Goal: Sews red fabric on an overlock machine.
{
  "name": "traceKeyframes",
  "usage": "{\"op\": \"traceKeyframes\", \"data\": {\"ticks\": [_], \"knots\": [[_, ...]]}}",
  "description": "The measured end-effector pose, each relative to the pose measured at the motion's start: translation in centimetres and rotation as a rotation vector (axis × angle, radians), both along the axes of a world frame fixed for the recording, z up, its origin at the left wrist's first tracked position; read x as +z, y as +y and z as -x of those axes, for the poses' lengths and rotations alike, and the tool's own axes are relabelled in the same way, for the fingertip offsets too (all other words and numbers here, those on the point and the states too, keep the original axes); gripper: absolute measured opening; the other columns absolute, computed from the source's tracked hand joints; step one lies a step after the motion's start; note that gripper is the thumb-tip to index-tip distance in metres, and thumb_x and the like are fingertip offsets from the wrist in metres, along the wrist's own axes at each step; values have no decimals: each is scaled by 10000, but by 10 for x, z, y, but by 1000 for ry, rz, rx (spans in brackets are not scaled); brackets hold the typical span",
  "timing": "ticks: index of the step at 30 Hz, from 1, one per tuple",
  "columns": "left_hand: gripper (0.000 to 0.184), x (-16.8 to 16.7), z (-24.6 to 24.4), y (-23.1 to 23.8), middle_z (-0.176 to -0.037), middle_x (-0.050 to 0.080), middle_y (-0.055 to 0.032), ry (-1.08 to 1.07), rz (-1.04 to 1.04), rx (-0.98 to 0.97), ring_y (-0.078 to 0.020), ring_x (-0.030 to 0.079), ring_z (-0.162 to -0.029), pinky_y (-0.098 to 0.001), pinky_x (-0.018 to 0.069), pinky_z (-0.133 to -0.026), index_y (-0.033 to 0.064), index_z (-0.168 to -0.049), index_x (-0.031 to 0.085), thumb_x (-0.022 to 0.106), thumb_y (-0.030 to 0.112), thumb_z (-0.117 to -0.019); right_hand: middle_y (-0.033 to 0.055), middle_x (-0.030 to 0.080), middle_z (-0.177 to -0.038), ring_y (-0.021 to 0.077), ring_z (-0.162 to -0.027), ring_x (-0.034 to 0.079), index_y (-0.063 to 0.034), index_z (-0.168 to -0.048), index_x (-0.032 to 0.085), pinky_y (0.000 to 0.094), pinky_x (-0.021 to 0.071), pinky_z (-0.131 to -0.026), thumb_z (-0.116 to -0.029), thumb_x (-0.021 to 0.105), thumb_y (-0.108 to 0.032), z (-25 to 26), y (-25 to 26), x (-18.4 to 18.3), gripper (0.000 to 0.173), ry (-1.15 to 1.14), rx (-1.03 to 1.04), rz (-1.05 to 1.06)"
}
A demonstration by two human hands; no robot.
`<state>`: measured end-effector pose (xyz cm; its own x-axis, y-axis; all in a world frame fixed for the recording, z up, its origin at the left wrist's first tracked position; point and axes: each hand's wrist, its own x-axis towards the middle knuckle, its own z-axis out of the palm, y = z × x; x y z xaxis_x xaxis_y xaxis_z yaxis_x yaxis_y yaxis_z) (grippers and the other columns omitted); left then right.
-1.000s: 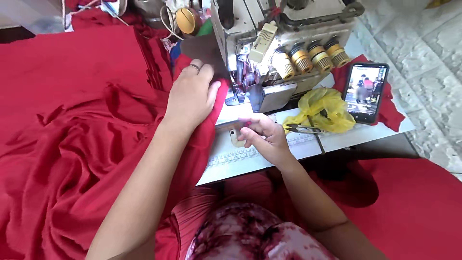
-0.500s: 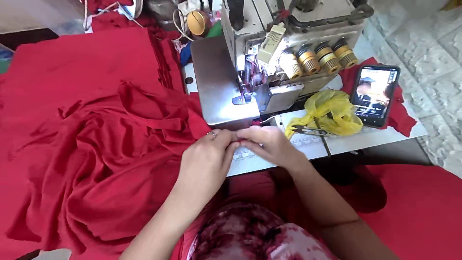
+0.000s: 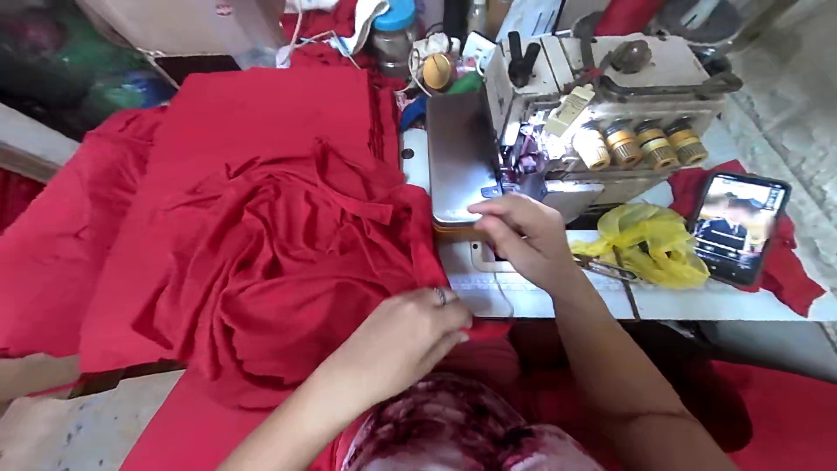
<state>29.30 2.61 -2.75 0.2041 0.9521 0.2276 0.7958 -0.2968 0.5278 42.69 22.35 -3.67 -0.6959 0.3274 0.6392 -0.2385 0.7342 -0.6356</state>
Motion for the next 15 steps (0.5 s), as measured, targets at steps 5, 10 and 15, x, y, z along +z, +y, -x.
{"op": "traceKeyframes", "data": {"ticks": [5,10,15], "knots": [[245,12,0,-46,-973,723,-60,12,-28,5,-187,706,-943,-333,574,-833,96,-988,711,521,235,-1056,129,568,-1462,336,-1181,647,-182,-1315,701,501,560,-902,-981,529,44,128,-28,45,439,-402,194,-431],[252,75,21,-128,-1017,683,-38,-82,-149,134,-80,637,-1041,-200,503,-929,96,-1016,674,503,269,-1083,165,365,-1628,469,-1251,575,-50,-1284,676,664,463,-958,-970,535,62,218,-26,33,362,-815,230,-672],[267,116,64,-284,-970,702,53,-134,-409,482,-53,658,-980,-261,532,-894,151,-925,668,635,410,-980,178,593,-1417,358,-1314,568,-11,-1094,728,604,460,-1058,-970,648,-76,215,-6,81,161,-635,334,-570]]}}
